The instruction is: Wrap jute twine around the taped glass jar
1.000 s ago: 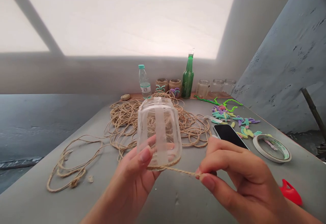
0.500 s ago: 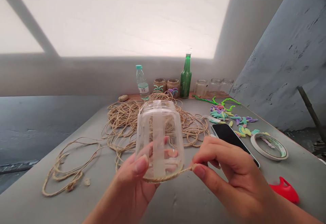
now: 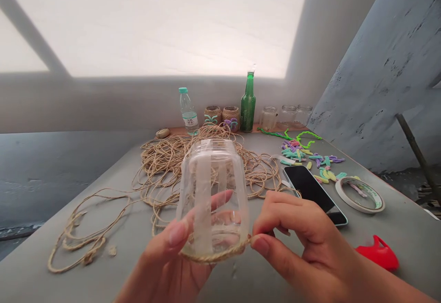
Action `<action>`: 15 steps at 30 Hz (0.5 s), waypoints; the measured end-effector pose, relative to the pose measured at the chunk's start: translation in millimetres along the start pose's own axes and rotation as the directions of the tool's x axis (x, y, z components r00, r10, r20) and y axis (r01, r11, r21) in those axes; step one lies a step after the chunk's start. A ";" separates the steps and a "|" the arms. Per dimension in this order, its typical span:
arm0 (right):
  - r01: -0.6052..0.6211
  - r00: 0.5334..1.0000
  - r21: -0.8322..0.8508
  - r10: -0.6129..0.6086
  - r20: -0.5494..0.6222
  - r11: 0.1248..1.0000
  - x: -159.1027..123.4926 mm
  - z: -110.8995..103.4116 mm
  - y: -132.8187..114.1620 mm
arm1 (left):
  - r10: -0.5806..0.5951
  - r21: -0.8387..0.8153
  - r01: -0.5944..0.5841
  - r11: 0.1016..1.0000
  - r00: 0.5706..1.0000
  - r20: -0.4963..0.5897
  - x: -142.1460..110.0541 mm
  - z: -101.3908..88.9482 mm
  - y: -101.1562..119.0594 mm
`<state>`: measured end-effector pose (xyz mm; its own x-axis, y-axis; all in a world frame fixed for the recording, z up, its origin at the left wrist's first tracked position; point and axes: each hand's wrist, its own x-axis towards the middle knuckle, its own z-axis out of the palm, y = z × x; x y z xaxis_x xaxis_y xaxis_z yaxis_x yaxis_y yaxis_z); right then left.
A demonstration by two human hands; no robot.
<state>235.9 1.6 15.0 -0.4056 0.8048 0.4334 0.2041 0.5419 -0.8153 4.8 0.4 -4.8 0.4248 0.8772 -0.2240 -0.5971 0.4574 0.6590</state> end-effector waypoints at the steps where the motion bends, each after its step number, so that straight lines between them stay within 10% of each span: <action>1: -0.002 1.000 0.005 0.002 0.010 1.000 0.1 -0.3 -0.4 | 0.009 0.000 -0.009 1.000 1.000 -0.001 -0.5 -0.3 -0.8; 15: -0.324 0.937 0.142 0.296 0.187 0.935 3.6 -2.6 2.6 | -0.088 -0.013 0.090 0.996 0.988 0.128 -3.3 -1.1 9.3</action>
<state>237.3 6.6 15.4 -0.4860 0.8690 0.0930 0.1953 0.2118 -0.9576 -2.8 1.9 1.4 0.5587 0.8079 -0.1874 -0.5651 0.5362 0.6270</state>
